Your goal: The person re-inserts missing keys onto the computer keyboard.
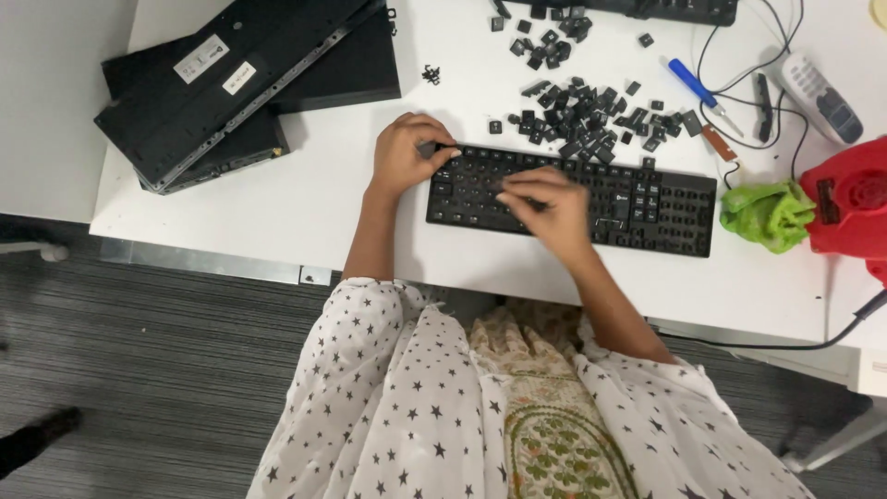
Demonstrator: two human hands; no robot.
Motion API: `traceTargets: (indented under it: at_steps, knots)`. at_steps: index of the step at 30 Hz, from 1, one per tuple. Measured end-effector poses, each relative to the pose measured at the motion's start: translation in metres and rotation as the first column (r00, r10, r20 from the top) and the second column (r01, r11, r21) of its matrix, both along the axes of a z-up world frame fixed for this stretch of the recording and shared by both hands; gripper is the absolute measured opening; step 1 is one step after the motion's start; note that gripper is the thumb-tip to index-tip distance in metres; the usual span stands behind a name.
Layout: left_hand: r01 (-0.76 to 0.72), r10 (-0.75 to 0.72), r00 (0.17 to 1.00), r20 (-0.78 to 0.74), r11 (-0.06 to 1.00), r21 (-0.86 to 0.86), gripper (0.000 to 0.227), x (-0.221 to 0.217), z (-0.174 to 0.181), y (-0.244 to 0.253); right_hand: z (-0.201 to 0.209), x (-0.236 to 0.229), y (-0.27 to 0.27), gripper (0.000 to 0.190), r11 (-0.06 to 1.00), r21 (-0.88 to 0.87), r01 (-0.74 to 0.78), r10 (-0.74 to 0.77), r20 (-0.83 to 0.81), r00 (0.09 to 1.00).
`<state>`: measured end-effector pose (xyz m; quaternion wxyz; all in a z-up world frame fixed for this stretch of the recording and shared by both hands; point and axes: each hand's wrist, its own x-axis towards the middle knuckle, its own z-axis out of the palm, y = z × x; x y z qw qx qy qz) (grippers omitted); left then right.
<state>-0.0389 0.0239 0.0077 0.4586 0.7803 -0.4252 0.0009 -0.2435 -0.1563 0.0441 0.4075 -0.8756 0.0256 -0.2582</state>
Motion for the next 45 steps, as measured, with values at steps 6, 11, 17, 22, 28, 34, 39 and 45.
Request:
traceTargets:
  at_steps: [6,11,17,22,28,34,39,45]
  knots:
    - [-0.018,0.018,1.000,0.009,1.000,0.006,0.015,-0.001,0.004,-0.002,0.010,-0.060,-0.070,0.017,0.952,0.112,0.284,-0.280,-0.050,0.959]
    - [-0.063,0.056,0.993,-0.101,0.995,-0.075,0.011,0.003,-0.006,-0.005,0.016,-0.081,-0.072,0.016,0.939,0.053,0.340,-0.335,-0.085,0.938]
    - [-0.128,0.105,0.985,-0.134,0.976,-0.175,0.010,0.001,-0.003,-0.003,0.016,-0.078,-0.063,0.016,0.955,-0.091,0.281,-0.286,-0.047,0.957]
    - [-0.196,0.179,0.978,-0.111,0.965,-0.174,0.012,0.001,-0.002,-0.002,0.012,-0.076,-0.060,0.016,0.963,-0.147,0.224,-0.226,0.002,0.974]
    - [-0.242,0.229,0.970,-0.085,0.943,-0.227,0.013,0.005,-0.010,-0.003,0.011,-0.078,-0.059,0.016,0.964,-0.111,0.242,-0.249,-0.057,0.967]
    - [-0.245,0.238,0.969,-0.063,0.920,-0.306,0.015,0.005,-0.014,-0.002,0.012,-0.085,-0.061,0.016,0.964,-0.108,0.241,-0.246,-0.034,0.969]
    - [-0.266,0.254,0.964,-0.078,0.926,-0.266,0.016,0.007,-0.016,-0.004,0.006,-0.095,-0.068,0.017,0.950,-0.116,0.290,-0.294,-0.023,0.955]
    - [-0.258,0.256,0.966,-0.045,0.922,-0.288,0.017,0.006,-0.012,-0.003,0.001,-0.109,-0.074,0.019,0.928,-0.142,0.344,-0.350,-0.018,0.936]
